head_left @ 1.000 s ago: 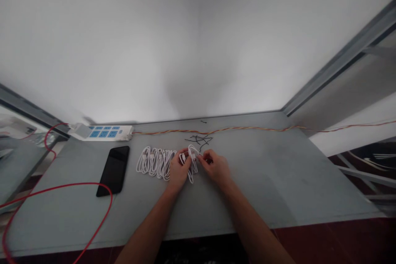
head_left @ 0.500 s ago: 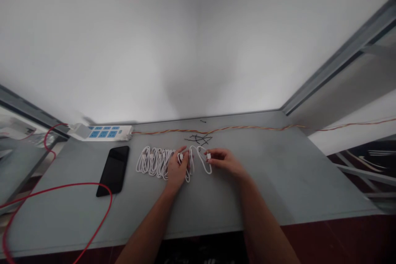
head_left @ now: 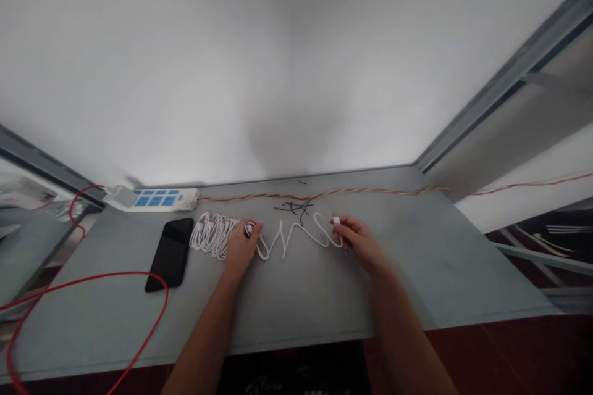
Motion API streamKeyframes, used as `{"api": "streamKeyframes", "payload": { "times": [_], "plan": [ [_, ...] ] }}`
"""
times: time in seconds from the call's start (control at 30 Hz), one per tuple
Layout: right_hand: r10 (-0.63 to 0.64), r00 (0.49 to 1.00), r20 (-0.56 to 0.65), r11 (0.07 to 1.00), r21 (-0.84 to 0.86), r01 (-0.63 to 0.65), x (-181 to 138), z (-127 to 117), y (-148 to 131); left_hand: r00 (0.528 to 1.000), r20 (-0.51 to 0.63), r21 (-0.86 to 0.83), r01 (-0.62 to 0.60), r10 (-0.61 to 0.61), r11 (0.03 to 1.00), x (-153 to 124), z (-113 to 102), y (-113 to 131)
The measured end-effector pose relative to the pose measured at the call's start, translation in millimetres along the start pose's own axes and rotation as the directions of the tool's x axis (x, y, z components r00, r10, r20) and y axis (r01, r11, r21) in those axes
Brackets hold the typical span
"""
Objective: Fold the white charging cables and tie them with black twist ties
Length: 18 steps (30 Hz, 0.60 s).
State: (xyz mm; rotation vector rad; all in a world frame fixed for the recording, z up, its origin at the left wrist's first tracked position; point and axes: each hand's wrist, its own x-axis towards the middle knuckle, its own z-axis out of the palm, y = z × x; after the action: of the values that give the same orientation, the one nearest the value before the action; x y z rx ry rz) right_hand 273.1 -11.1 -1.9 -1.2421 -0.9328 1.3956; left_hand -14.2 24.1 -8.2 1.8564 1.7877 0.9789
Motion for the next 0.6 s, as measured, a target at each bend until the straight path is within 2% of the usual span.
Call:
{"api": "streamKeyframes", "payload": {
  "times": [0.1, 0.23, 0.33, 0.4, 0.5, 0.6],
  "plan": [
    [-0.001, 0.996, -0.091, 1.0, 0.027, 0.004, -2, -8, 1, 0.993, 0.117, -0.023, 0.009, -0.006, 1.0, 3, -7, -1],
    [-0.003, 0.993, -0.114, 1.0, 0.031, 0.007, -3, -11, -1, 0.964, 0.263, -0.185, 0.093, -0.042, 0.978, 2, -14, -5],
    [-0.013, 0.992, -0.123, 1.0, 0.025, 0.017, -3, -11, -1, 0.952, 0.278, -0.322, 0.219, -0.13, 0.921, -3, -13, -7],
    [-0.021, 0.992, -0.127, 1.0, 0.014, 0.023, -3, -13, 0, 0.948, 0.272, -0.348, 0.255, -0.163, 0.902, -7, -12, -8],
    [-0.038, 0.987, -0.157, 0.999, 0.008, 0.04, -3, -19, 1, 0.942, 0.293, -0.32, 0.256, -0.162, 0.912, -10, -14, -8],
    [-0.052, 0.979, -0.198, 0.998, 0.015, 0.056, -4, -26, 2, 0.948, 0.3, -0.242, 0.187, -0.11, 0.952, -11, -20, -8]
  ]
}}
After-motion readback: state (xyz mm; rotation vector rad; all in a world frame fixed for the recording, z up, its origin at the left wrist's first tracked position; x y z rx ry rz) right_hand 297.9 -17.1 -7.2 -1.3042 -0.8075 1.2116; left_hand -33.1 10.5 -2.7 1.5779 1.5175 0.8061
